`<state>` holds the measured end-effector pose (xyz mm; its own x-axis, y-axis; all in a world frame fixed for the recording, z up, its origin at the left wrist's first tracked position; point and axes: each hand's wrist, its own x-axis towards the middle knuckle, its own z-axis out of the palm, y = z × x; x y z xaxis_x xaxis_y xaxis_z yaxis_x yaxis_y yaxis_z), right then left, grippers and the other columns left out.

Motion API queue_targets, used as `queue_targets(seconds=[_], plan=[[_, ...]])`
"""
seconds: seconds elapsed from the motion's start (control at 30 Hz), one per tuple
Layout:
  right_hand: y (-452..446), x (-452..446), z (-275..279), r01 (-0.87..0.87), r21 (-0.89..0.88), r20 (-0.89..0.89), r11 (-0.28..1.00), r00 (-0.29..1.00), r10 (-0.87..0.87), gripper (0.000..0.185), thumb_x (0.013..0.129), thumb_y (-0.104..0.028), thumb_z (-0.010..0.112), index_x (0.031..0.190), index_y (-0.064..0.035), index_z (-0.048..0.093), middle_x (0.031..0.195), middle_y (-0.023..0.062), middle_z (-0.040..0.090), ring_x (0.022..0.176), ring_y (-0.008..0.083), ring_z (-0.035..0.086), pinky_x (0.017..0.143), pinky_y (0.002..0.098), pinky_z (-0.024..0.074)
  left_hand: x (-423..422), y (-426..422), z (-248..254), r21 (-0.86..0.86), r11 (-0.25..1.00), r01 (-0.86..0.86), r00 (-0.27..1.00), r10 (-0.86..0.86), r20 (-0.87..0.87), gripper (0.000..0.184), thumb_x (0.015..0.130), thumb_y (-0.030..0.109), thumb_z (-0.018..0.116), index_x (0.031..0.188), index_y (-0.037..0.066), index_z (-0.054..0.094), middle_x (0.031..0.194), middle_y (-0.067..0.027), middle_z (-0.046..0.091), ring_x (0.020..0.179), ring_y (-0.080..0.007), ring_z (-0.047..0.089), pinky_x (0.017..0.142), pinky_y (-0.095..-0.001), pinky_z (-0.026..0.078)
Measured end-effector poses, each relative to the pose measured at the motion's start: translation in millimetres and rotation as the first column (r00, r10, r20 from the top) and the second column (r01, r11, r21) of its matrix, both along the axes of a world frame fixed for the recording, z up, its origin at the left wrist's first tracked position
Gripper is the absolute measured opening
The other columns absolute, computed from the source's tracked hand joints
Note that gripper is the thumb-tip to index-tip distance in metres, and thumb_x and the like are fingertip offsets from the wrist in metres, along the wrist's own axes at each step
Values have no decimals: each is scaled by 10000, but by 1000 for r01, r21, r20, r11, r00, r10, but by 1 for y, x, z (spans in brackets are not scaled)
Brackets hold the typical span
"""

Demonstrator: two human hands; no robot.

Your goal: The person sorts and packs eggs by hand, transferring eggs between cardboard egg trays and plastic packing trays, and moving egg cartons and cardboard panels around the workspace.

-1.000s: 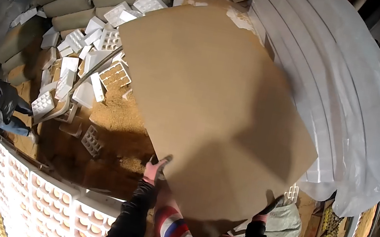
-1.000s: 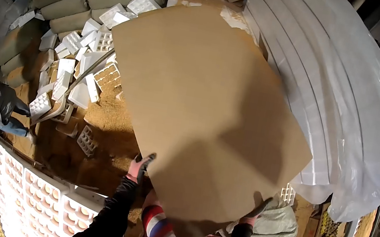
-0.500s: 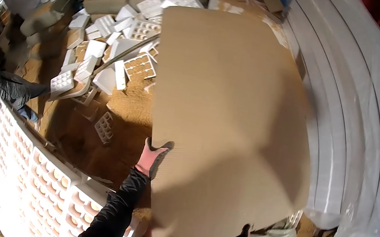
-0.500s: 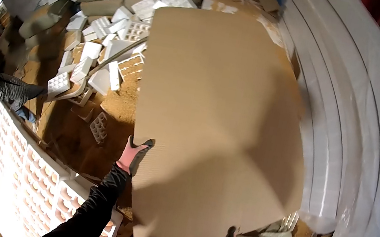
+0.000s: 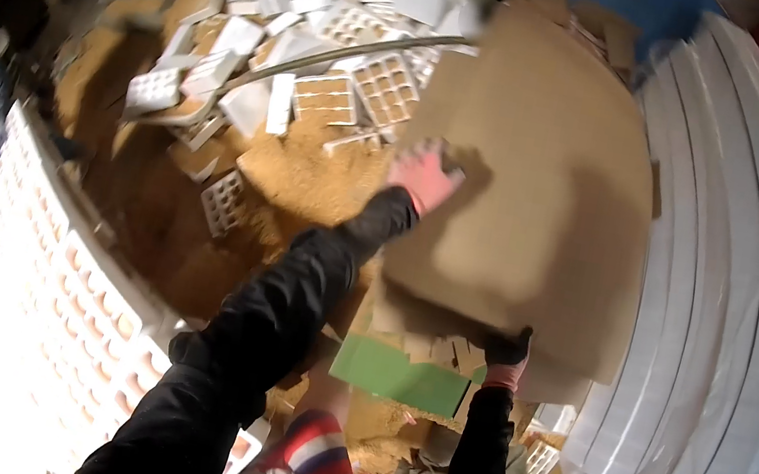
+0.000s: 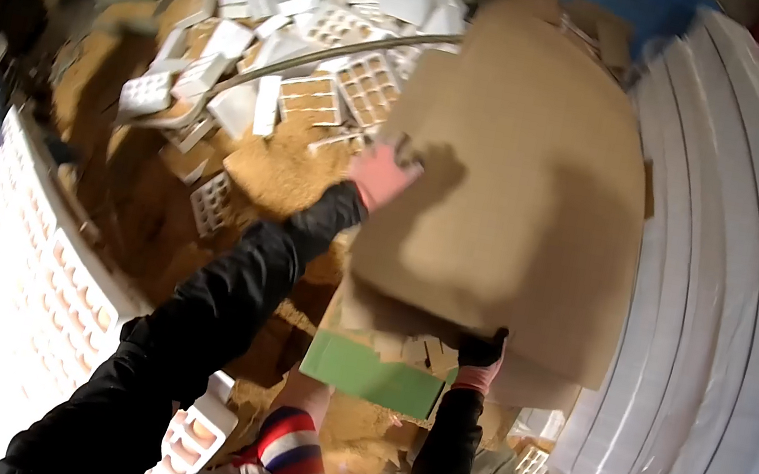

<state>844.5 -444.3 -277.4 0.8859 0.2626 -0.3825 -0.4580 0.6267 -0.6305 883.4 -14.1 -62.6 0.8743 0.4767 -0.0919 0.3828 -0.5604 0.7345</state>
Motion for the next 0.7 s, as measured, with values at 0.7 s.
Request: queue_targets(seconds=[0.7], plan=[[298, -708, 363, -926, -327, 200, 189, 128, 971, 481, 964, -216, 560, 1381, 5, 466, 1279, 119, 585, 1159, 232, 571, 959, 390, 494, -1164, -157, 245, -549, 335, -765, 154, 924, 350, 498, 896, 110, 636, 1357, -10, 490, 1320, -128, 569, 1163, -180, 559, 984, -306, 456]])
